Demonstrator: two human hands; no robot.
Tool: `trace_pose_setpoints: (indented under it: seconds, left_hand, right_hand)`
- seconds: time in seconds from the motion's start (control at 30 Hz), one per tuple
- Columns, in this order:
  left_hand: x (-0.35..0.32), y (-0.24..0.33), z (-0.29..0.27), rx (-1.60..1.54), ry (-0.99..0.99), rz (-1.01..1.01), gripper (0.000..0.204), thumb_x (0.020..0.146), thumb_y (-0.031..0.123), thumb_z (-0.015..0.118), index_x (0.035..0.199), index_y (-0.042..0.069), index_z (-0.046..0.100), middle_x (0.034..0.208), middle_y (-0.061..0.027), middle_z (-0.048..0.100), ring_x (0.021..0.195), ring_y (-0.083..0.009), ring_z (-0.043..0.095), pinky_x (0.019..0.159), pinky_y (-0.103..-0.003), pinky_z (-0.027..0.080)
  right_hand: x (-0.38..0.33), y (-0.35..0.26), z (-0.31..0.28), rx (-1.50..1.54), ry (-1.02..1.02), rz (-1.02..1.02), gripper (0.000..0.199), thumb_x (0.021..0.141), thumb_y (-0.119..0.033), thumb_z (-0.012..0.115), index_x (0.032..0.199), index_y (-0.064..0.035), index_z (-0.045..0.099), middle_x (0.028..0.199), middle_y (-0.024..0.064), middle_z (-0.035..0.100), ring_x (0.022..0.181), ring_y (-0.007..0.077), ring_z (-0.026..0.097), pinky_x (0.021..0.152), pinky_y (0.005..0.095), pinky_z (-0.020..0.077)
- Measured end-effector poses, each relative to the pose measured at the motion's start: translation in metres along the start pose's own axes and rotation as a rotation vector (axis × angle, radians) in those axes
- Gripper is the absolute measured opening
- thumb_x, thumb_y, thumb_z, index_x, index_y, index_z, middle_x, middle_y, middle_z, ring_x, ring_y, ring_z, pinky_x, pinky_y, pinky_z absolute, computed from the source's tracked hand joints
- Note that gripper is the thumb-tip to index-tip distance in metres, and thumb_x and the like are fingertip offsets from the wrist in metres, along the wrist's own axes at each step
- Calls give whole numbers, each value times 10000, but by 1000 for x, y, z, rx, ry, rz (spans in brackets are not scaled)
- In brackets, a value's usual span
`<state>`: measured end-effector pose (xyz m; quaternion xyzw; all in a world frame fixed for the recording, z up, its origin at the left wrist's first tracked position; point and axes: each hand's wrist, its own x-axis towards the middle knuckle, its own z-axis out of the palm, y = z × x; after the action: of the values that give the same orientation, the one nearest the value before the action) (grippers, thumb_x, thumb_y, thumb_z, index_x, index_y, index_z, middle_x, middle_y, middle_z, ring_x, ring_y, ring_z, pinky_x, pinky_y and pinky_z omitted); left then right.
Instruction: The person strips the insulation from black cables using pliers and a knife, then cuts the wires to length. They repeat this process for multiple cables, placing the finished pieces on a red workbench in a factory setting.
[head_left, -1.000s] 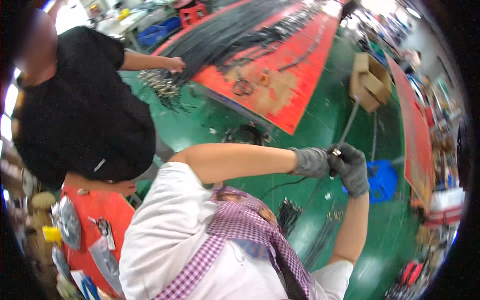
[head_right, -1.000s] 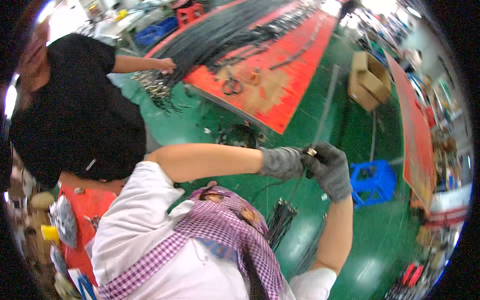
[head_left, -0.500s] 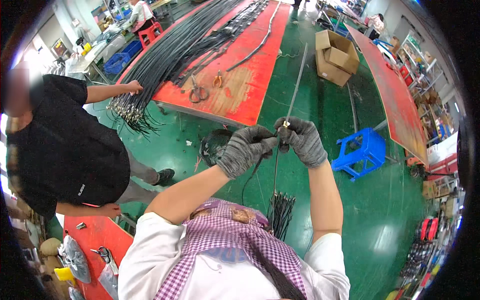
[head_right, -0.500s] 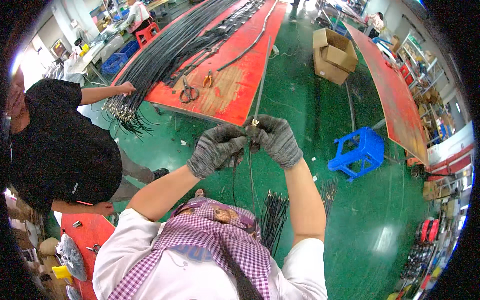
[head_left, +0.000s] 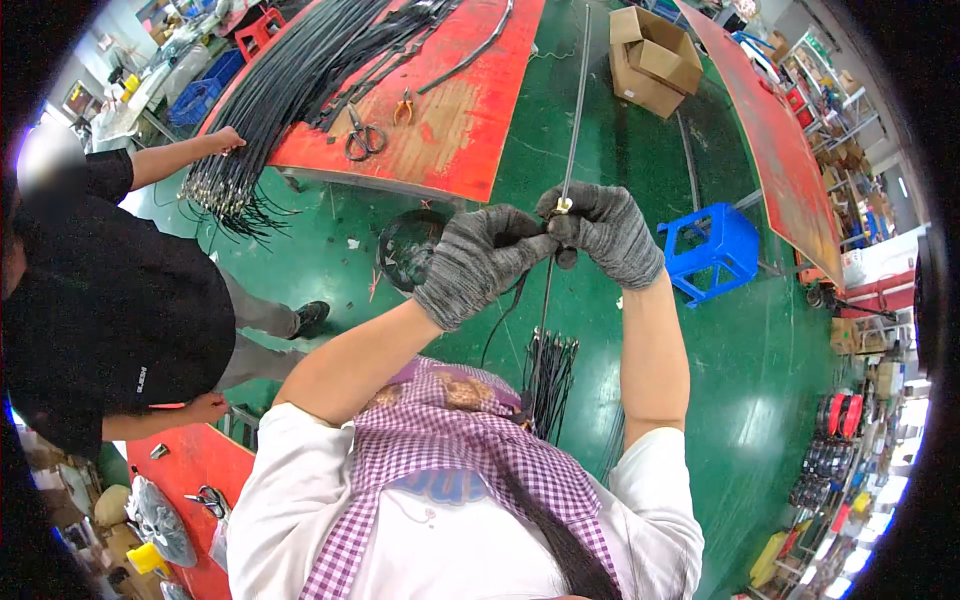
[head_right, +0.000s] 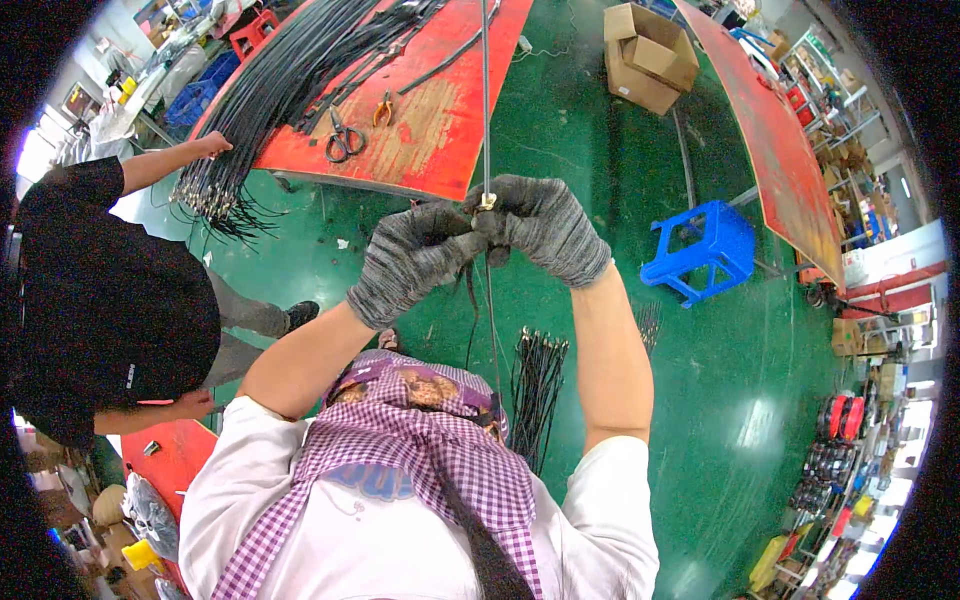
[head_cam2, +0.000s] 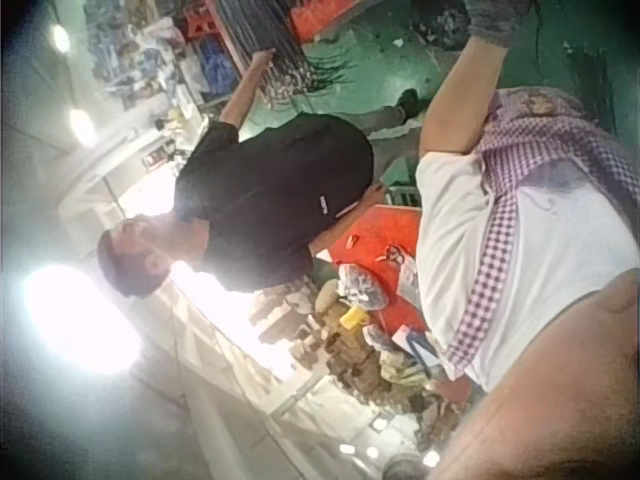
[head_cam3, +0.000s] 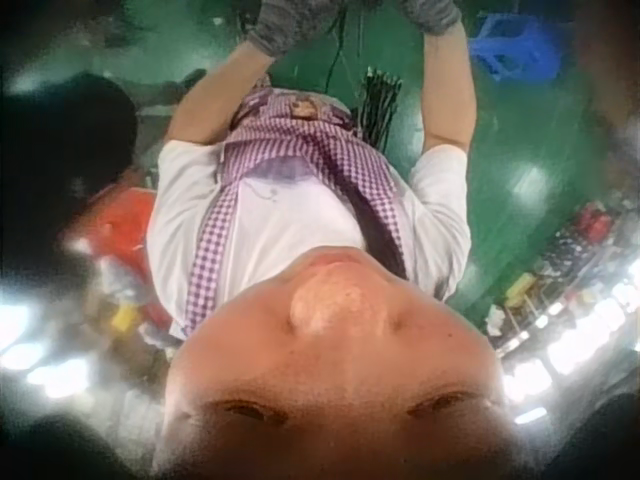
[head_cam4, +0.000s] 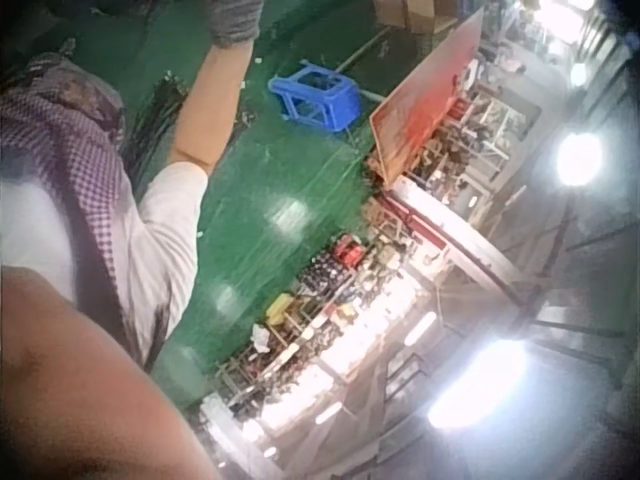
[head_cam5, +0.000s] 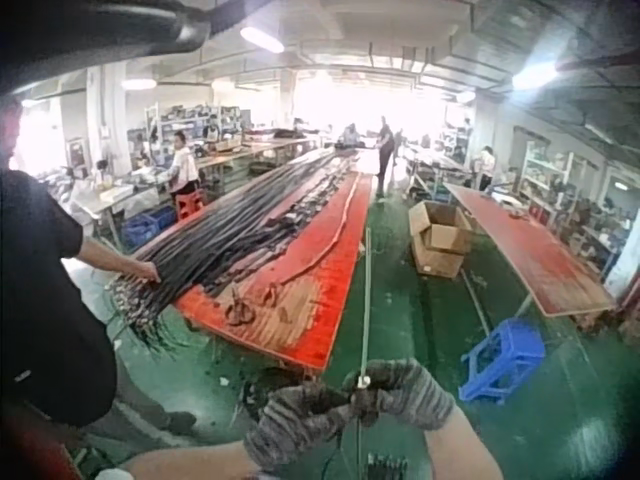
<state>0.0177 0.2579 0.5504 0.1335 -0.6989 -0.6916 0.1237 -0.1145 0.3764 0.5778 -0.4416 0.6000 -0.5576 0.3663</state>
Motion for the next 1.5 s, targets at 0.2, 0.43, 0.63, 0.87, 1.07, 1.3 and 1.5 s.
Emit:
trace_pose_setpoints:
  seconds: [0.2,0.43,0.63,0.87,1.07,1.3,1.5]
  left_hand:
    - [29,-31,-41,-174,-3,117,242,784,147,543,995,41,496,767,-11,540,635,-69,501,539,-211,422]
    - [68,-20,-114,-519,-526,-114,277,860,289,392,944,42,487,666,-9,503,568,-95,499,543,-236,440]
    - [104,-19,-157,-699,-116,-231,214,857,252,407,918,62,484,600,1,464,490,-85,413,437,-218,335]
    - [146,-78,-185,512,302,589,195,811,107,459,963,-14,463,739,-75,519,645,-155,509,583,-265,434]
    - [168,-96,-181,-138,82,33,209,832,138,449,994,5,454,714,-15,511,610,-95,492,505,-231,419]
    - [218,-50,-169,-149,150,141,303,865,150,378,1138,27,426,777,11,493,628,-27,391,559,-163,364]
    - [293,7,-148,-2,178,330,239,848,151,386,1012,2,477,825,-129,561,751,-200,545,677,-295,428]
  right_hand:
    - [45,-3,19,-15,39,0,240,719,-133,619,918,-13,558,796,28,588,727,82,529,634,230,454]
    - [125,4,41,26,116,-45,246,719,-166,626,907,-23,559,817,28,589,761,89,526,672,246,446]
    - [202,16,58,-113,273,17,183,756,-198,582,836,-34,567,712,6,566,661,72,495,604,223,423]
    - [250,41,80,-121,467,146,236,764,-247,568,859,-31,570,708,8,560,670,60,481,598,220,414]
    - [263,53,60,3,373,205,260,763,-266,568,900,-45,580,730,6,565,673,53,481,586,208,410]
    - [286,63,9,167,383,85,250,754,-243,585,899,-39,589,672,-24,546,580,42,449,506,188,376]
    - [316,23,-52,119,493,-205,236,757,-248,584,860,-36,598,651,-32,534,549,36,425,482,184,351]
